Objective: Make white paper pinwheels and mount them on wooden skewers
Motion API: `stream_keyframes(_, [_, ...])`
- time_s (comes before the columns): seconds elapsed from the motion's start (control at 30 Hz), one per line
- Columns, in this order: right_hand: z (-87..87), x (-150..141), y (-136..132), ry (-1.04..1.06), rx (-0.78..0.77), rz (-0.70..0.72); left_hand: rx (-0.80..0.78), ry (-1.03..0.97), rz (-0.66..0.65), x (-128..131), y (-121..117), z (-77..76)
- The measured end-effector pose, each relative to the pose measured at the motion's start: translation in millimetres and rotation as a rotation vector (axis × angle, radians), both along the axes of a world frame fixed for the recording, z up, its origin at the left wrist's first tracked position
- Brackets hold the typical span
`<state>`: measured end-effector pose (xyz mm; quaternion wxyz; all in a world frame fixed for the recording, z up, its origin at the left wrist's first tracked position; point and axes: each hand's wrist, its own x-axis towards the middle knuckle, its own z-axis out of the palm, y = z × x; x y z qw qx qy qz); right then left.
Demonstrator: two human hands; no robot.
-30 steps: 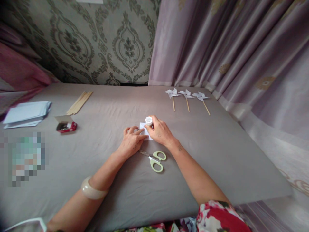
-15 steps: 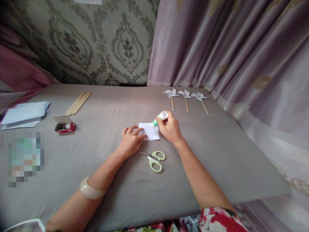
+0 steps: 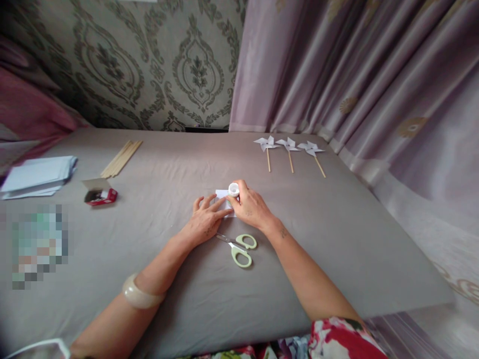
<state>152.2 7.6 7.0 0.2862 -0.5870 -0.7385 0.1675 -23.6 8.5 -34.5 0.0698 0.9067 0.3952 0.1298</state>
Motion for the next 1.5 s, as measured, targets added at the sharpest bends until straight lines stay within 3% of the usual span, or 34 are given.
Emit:
stream_keyframes(0.27, [-5.4, -5.3, 3.5, -0.088, 0.089, 0.069, 0.003, -0.017, 0.000, 0.5, 0.3, -2.3])
stream_keyframes(1.5, [-6.1, -9.0, 0.6, -0.148, 0.116, -0.019, 0.013, 0.011, 0.003, 0.2, 0.7, -2.8])
